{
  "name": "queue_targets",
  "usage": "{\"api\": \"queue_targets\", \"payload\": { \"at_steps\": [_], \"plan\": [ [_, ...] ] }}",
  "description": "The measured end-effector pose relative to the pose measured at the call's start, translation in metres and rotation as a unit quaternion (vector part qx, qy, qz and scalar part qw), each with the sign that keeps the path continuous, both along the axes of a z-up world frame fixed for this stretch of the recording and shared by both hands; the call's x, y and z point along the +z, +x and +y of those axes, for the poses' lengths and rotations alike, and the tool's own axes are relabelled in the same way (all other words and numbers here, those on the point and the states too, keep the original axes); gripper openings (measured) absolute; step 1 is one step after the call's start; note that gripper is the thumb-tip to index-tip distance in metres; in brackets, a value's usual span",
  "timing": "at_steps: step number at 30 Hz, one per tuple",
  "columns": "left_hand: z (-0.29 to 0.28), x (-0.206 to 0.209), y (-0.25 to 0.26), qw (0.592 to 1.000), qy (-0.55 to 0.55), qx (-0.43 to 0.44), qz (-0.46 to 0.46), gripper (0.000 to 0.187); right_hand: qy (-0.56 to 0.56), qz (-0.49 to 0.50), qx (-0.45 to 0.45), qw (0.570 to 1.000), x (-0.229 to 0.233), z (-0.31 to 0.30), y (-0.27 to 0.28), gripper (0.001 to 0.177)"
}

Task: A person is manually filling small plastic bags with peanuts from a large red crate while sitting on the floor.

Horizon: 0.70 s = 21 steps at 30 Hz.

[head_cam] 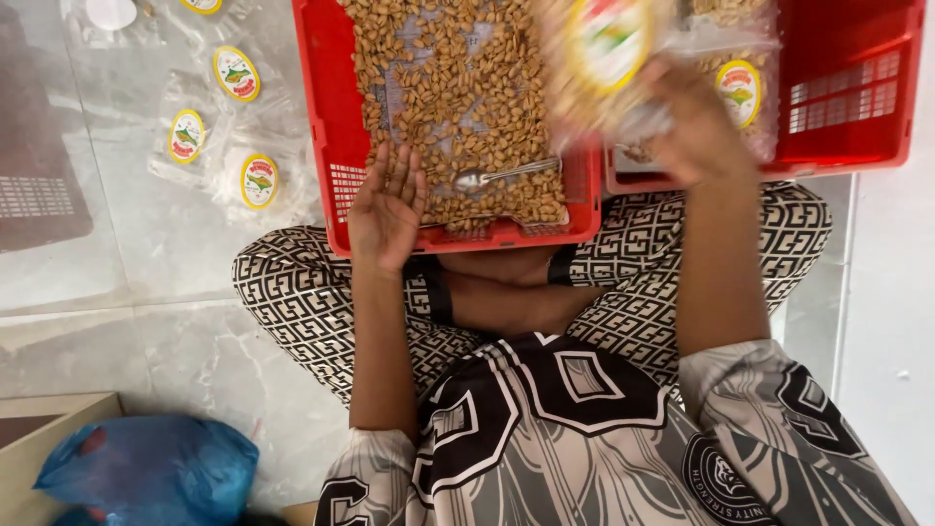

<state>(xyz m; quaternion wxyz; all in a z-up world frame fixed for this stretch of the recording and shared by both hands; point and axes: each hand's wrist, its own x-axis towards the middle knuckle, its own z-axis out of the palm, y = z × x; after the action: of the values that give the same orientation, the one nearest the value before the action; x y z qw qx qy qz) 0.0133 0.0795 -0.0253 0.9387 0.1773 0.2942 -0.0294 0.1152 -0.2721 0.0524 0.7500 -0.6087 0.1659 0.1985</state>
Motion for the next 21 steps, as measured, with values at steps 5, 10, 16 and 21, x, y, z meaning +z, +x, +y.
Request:
{"api": "queue_targets", "payload": {
  "at_steps": [5,10,16,21],
  "plan": [
    [0.002,-0.014,-0.001,0.999,-0.029,0.02,-0.008,0.033,-0.166,-0.13,-0.073,0.975,-0.02,-0.066,0.053,0.016],
    [0.004,-0.021,-0.001,0.999,-0.036,0.02,-0.026,0.028,-0.219,-0.174,-0.049,0.959,-0.078,-0.099,0.111,0.034],
    [0.002,-0.026,-0.001,0.999,-0.022,0.032,-0.013,0.031,-0.412,-0.123,0.088,0.899,-0.091,-0.073,0.118,0.063],
    [0.003,-0.038,-0.001,0.998,-0.036,0.05,-0.015,0.03,-0.522,-0.42,0.169,0.723,-0.14,-0.083,0.132,0.055]
  ]
}}
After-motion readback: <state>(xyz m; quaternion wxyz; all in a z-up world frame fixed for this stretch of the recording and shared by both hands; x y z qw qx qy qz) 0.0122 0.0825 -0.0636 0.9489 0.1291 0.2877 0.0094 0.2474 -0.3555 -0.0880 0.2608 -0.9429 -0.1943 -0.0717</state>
